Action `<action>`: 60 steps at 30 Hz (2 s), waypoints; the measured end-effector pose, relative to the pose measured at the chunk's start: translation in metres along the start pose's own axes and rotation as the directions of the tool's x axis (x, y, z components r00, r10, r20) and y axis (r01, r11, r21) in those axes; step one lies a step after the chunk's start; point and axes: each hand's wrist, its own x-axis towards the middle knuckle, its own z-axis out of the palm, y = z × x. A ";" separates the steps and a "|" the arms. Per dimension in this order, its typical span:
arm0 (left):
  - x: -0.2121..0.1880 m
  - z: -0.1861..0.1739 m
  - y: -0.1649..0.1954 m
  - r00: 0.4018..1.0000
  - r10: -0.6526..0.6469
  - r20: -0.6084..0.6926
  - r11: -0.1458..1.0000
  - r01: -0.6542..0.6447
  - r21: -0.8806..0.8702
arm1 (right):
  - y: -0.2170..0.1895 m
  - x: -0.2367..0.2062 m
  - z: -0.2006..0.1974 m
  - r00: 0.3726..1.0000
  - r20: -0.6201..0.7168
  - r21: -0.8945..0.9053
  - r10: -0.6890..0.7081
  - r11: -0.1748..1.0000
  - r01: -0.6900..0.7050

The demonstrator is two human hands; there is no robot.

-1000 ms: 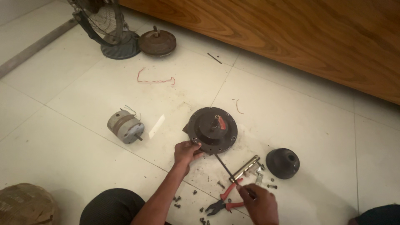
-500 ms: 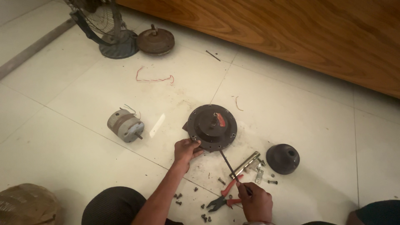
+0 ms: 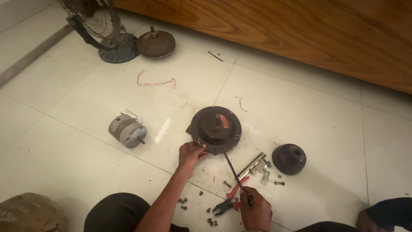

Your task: The person sits on the floor and disassembles an electric fan motor housing, unscrewing and prying off its cover with a screwdriver while loose screws and small parts lie around. They hold the housing steady with one hand and use pliers and a screwdriver to work on the fasteners.

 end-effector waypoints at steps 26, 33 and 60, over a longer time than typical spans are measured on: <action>0.024 0.048 0.052 0.705 0.588 0.398 0.012 -0.499 0.867 | 0.058 0.030 0.048 0.875 0.475 0.587 0.094 0.706 -0.395; 0.052 0.052 0.045 0.784 0.500 0.367 0.010 -0.429 0.903 | 0.035 0.028 0.031 0.844 0.509 0.585 0.168 0.651 -0.483; 0.053 0.080 0.072 0.906 0.338 0.256 -0.061 -0.250 0.966 | 0.041 0.016 0.034 0.958 0.174 0.378 -0.227 0.914 0.148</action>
